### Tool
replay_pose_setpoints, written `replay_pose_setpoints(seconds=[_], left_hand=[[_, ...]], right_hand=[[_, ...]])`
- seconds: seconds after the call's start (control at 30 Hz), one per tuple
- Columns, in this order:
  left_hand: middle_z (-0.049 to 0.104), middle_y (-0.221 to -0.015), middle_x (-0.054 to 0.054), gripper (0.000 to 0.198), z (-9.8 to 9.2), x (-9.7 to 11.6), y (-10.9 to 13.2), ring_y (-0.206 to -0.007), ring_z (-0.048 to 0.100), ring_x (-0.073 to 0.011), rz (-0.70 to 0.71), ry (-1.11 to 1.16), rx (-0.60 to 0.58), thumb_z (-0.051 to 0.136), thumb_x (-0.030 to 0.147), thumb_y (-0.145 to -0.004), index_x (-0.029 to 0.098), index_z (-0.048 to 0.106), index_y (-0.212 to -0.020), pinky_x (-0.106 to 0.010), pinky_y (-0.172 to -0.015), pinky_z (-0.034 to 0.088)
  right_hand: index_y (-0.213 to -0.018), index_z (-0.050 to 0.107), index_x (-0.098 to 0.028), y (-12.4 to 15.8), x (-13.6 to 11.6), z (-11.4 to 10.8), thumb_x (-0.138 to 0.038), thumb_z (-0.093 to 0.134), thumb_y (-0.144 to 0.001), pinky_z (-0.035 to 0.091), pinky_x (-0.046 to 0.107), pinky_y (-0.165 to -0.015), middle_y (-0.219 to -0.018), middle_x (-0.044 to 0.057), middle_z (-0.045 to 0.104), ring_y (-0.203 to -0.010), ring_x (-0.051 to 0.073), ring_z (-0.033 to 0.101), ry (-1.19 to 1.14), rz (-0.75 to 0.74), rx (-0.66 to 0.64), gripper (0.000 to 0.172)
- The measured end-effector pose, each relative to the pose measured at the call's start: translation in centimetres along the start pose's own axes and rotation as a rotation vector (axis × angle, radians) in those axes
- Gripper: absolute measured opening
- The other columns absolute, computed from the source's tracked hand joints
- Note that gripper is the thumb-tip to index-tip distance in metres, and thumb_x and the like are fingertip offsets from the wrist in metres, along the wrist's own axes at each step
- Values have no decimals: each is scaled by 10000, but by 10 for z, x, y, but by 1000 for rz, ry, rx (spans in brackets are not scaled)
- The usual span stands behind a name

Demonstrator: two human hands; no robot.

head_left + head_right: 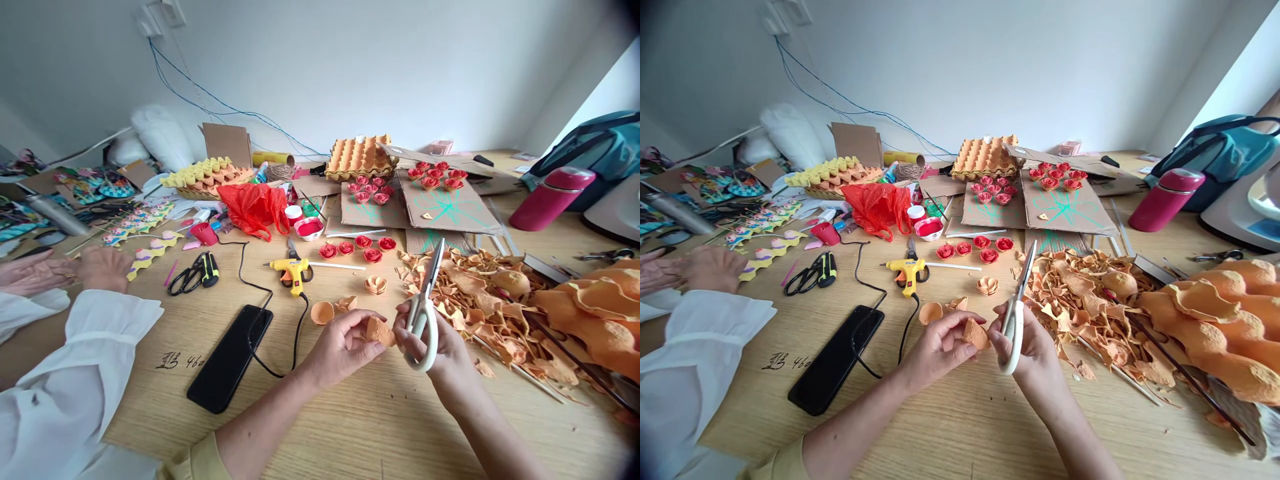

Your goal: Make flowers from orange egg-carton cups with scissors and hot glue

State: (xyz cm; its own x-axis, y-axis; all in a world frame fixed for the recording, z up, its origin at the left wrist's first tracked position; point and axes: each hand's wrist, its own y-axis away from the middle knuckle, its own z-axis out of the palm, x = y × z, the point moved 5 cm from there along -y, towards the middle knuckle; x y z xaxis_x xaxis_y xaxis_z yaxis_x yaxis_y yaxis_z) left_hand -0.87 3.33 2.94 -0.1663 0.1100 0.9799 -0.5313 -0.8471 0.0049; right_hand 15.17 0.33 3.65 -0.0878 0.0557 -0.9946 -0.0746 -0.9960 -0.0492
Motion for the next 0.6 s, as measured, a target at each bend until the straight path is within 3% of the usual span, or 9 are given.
replay_pose_setpoints(seconds=[0.1, 0.3, 0.6], left_hand=[[695, -988, -75, 445, -2, 1, -1, -785, 678, -145, -60, 69, 21, 796, 412, -805, 143, 649, -1128, -266, -708, 582], [705, -873, -44, 478, -6, 6, -3, -701, 678, -138, -42, 157, 69, 785, 488, -803, 143, 618, -1089, -273, -672, 568], [758, -888, -141, 508, -9, 2, -6, -706, 699, -170, -72, 434, 13, 680, 581, -870, 110, 622, -1051, -271, -651, 546]], right_hand=[[-1117, 570, -251, -1, 1, -2, -482, 746, -844, 424, 257, -486, -762, -16, 600, -550, 125, 480, -5, -4, -8, 398], [-1077, 595, -239, 1, -1, -3, -493, 708, -877, 424, 260, -528, -832, 16, 624, -682, 161, 561, 180, -43, -19, 343], [-970, 641, -228, 3, -9, -1, -477, 629, -905, 477, 318, -628, -812, 27, 647, -744, 206, 582, 439, -136, -30, 257]])
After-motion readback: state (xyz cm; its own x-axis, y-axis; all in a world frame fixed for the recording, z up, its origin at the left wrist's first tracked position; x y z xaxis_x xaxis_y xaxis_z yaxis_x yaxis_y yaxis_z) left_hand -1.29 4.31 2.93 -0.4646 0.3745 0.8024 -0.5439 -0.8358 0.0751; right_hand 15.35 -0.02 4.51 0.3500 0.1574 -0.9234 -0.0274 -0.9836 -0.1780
